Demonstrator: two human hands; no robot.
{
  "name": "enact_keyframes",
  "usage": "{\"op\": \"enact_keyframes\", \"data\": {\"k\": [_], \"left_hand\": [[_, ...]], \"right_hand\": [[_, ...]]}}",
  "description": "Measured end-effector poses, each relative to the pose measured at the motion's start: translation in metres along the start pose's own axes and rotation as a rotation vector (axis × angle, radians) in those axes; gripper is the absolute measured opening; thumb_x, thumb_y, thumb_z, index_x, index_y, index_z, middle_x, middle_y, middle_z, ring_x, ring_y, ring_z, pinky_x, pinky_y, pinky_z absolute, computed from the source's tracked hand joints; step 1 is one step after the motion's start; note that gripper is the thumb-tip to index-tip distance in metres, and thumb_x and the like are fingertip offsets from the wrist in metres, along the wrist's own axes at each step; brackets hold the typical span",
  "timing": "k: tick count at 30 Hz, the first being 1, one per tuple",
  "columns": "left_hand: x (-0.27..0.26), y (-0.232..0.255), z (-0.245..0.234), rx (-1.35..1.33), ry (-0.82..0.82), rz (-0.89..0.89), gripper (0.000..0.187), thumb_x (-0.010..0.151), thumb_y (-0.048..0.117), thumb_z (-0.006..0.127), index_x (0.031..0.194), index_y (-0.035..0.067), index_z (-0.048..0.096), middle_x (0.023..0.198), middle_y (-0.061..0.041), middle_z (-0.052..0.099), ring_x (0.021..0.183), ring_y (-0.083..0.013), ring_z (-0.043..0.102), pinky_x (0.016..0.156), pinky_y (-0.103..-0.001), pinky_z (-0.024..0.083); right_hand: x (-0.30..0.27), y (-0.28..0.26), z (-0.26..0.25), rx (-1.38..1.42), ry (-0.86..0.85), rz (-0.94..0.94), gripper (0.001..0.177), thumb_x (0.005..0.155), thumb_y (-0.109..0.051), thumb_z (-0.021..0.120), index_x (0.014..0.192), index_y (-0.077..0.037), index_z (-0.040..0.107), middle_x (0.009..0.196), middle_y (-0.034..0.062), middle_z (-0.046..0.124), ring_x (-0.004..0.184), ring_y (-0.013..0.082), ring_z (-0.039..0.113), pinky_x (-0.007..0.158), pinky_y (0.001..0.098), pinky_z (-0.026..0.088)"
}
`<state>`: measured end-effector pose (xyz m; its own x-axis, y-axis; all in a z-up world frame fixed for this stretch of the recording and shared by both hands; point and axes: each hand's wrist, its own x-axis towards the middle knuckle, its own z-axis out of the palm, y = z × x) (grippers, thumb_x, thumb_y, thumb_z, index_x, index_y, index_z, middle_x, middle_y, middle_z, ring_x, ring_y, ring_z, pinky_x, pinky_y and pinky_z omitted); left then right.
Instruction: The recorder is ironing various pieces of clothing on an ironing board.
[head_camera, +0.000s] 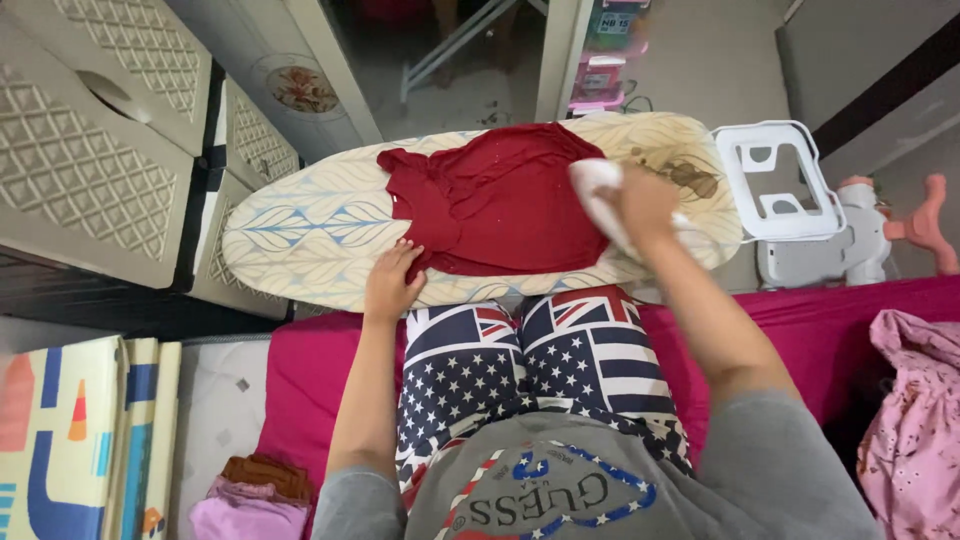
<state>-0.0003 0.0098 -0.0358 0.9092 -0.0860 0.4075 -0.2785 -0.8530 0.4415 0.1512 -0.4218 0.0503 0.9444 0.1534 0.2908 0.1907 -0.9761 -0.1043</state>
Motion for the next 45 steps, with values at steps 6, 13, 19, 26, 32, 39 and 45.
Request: {"op": "enact_keyframes", "data": {"k": [6, 13, 19, 26, 32, 39, 45], "left_hand": [[-0.002, 0.012, -0.014, 0.037, 0.076, 0.072, 0.036, 0.079, 0.011, 0.076, 0.116, 0.009, 0.073, 0.122, -0.013, 0.071, 0.120, -0.0313, 0.064, 0.102, -0.043, 0.050], [0.010, 0.005, -0.023, 0.145, -0.033, 0.154, 0.036, 0.077, 0.010, 0.074, 0.113, 0.009, 0.074, 0.114, -0.012, 0.074, 0.111, -0.0283, 0.067, 0.097, -0.042, 0.048], [0.043, -0.033, -0.006, -0.110, 0.062, -0.013, 0.032, 0.083, 0.017, 0.071, 0.115, 0.015, 0.072, 0.110, -0.011, 0.077, 0.098, -0.0307, 0.074, 0.089, -0.041, 0.057], [0.058, -0.044, 0.042, -0.408, 0.274, -0.593, 0.082, 0.084, 0.023, 0.086, 0.149, 0.009, 0.038, 0.083, -0.009, 0.071, 0.074, -0.0222, 0.066, 0.071, -0.036, 0.055], [0.031, -0.048, 0.034, -0.684, 0.334, -0.422, 0.092, 0.079, 0.010, 0.091, 0.152, 0.006, 0.035, 0.094, -0.004, 0.067, 0.085, -0.0132, 0.062, 0.082, -0.029, 0.054], [0.038, -0.042, 0.028, -0.771, 0.231, -0.488, 0.078, 0.089, 0.001, 0.075, 0.155, 0.009, 0.033, 0.093, -0.004, 0.067, 0.090, -0.0117, 0.063, 0.085, -0.027, 0.053], [0.035, -0.052, 0.043, -0.717, 0.352, -0.321, 0.079, 0.098, -0.004, 0.065, 0.163, 0.010, 0.024, 0.095, -0.005, 0.059, 0.089, -0.0122, 0.058, 0.086, -0.025, 0.050]], "right_hand": [[0.000, 0.094, 0.020, -0.194, -0.030, 0.204, 0.072, 0.088, -0.064, 0.076, 0.127, -0.004, 0.065, 0.101, 0.0244, 0.072, 0.088, 0.0407, 0.071, 0.091, 0.0603, 0.046], [-0.053, -0.012, -0.042, 0.142, -0.502, -0.599, 0.044, 0.072, -0.036, 0.077, 0.113, -0.020, 0.072, 0.124, 0.0090, 0.068, 0.128, 0.0324, 0.051, 0.111, 0.0683, 0.021], [0.002, 0.025, 0.049, 0.676, -0.507, -0.277, 0.027, 0.088, -0.017, 0.062, 0.114, -0.017, 0.067, 0.104, 0.0080, 0.072, 0.101, 0.0292, 0.070, 0.099, 0.0465, 0.052], [0.008, 0.003, 0.035, 0.050, 0.037, -0.267, 0.046, 0.089, -0.028, 0.079, 0.129, -0.010, 0.063, 0.126, 0.0191, 0.065, 0.118, 0.0392, 0.060, 0.098, 0.0539, 0.044], [0.017, 0.087, 0.026, -0.191, 0.103, 0.274, 0.075, 0.078, -0.055, 0.086, 0.129, -0.004, 0.064, 0.123, 0.0246, 0.067, 0.114, 0.0435, 0.062, 0.095, 0.0568, 0.046], [0.016, 0.037, -0.041, 0.148, -0.053, 0.032, 0.067, 0.076, -0.063, 0.085, 0.122, -0.016, 0.075, 0.100, 0.0158, 0.077, 0.090, 0.0361, 0.073, 0.078, 0.0477, 0.056], [0.014, -0.108, -0.006, 0.070, -0.244, -0.417, 0.064, 0.074, -0.071, 0.077, 0.107, -0.017, 0.075, 0.074, 0.0093, 0.073, 0.068, 0.0266, 0.073, 0.059, 0.0435, 0.054]]}}
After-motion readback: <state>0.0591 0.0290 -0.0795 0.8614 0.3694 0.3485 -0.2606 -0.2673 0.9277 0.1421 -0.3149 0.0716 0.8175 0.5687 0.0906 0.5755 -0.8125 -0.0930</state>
